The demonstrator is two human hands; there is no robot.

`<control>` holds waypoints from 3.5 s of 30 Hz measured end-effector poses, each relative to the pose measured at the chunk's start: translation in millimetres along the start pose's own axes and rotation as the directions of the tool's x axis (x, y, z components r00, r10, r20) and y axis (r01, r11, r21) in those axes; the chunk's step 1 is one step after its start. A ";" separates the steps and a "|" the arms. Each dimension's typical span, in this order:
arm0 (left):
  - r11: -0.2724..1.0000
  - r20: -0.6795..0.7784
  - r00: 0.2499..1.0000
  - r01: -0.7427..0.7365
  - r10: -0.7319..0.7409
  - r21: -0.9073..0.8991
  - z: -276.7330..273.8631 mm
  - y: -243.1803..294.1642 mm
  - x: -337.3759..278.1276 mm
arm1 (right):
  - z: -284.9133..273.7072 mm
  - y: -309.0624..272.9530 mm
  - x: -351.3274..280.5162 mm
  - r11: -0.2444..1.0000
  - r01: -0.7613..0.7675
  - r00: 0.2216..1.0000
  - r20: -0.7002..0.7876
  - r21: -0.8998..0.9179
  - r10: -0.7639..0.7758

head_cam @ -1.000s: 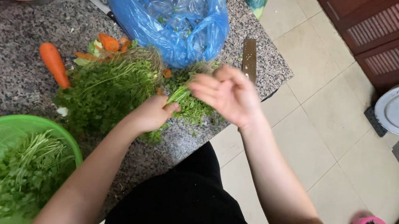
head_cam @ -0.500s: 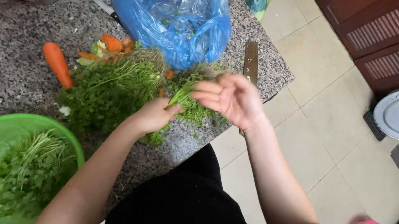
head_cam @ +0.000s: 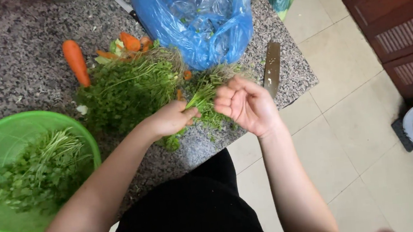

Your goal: Cleaning and trimming the roots of cilantro on a kitchen countertop.

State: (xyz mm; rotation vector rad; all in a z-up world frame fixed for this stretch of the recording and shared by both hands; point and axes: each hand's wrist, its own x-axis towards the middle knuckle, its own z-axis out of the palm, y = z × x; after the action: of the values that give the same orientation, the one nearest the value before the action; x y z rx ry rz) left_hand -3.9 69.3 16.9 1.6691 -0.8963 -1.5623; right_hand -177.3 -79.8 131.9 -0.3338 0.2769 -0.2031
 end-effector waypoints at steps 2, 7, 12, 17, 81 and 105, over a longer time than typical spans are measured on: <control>1.000 0.015 1.000 0.012 -0.012 0.011 -2.2 1.4 -2.4 | -18.4 9.5 11.5 0.941 -0.071 0.960 -0.279 -0.330 -0.026; 1.000 0.052 0.998 0.022 -0.021 -0.021 -6.0 3.4 -7.2 | -58.4 17.6 13.6 -0.348 -0.213 0.801 0.040 -0.913 -0.597; 0.993 0.050 0.993 0.101 -0.104 0.059 -6.5 9.8 -12.4 | 19.8 -4.1 -5.3 0.799 0.037 0.958 -0.206 -0.601 -0.199; 0.998 0.074 0.996 0.056 -0.059 0.043 -3.2 0.0 -5.5 | 7.5 5.4 6.1 0.761 -0.159 0.906 -0.400 -0.629 -0.140; 0.998 0.093 0.995 0.020 -0.025 0.057 -5.2 5.6 -7.2 | -24.7 6.5 -0.7 0.726 -0.051 0.944 -0.270 -0.686 -0.188; 0.999 0.111 0.993 -0.030 0.026 0.030 -8.4 13.0 -15.6 | -4.3 8.8 -3.8 -0.029 -0.243 0.826 -0.191 -0.970 -0.530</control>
State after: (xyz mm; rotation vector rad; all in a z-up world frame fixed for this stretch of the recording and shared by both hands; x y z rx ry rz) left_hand 3.2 75.7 36.7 1.5979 -1.0019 -1.6426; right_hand -180.9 -72.0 125.7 -1.9274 0.9995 -0.2982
